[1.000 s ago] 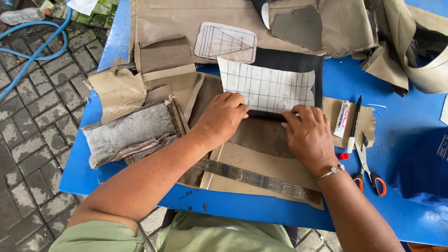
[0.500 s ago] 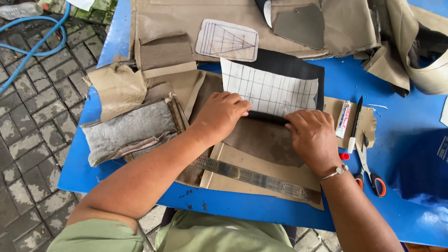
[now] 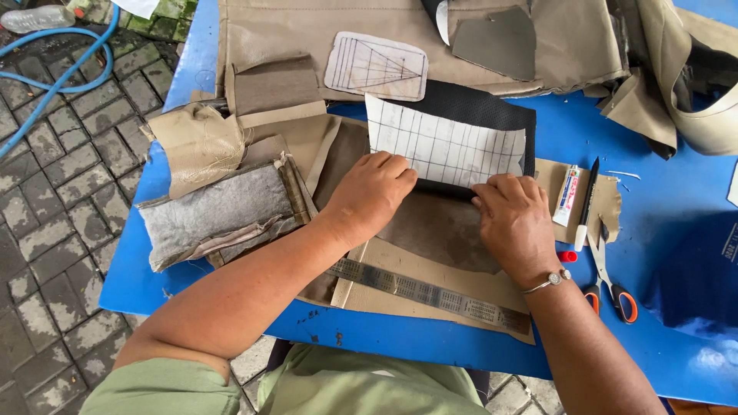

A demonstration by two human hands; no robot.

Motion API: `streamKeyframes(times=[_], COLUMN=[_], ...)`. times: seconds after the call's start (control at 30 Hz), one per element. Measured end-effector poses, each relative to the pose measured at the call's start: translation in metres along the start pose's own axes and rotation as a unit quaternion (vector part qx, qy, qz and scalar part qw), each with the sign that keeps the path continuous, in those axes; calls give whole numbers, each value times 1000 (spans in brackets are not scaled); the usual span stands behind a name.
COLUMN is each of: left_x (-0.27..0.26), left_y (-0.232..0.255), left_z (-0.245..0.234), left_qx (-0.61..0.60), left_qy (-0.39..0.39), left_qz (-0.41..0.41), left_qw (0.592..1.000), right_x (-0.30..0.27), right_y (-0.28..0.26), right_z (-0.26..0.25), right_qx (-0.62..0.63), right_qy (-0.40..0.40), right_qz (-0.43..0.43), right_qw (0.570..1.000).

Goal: Marking a template and folding leather material over it to prepare a component

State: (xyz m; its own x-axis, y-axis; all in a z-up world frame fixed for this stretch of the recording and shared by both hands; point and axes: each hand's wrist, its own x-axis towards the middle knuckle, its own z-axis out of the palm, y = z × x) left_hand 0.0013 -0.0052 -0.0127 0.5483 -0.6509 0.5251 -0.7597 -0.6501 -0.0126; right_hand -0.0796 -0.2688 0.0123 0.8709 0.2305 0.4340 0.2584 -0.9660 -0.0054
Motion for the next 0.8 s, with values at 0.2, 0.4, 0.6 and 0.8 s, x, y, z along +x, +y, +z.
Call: streamKeyframes(times=[0.2,0.4,0.6,0.8], left_x=[-3,3,0,6], left_y=[-7,-7,-12,-3], left_z=[2,-11,12,6], left_qx=[-27,-75,-33,30], left_qy=[-35,-25,-9,14], left_qz=[8,-2,-9,-21], left_qw=[999,997,999,999], right_x=[5,3,5,11], right_y=[-4,-11,2,9], right_z=[-8,-11,5,10], right_qx=[-24,-43,-25,-28], right_qy=[-26,-43,-22,-51], right_qz=[14,27,7,4], right_qw=[999,998,999,998])
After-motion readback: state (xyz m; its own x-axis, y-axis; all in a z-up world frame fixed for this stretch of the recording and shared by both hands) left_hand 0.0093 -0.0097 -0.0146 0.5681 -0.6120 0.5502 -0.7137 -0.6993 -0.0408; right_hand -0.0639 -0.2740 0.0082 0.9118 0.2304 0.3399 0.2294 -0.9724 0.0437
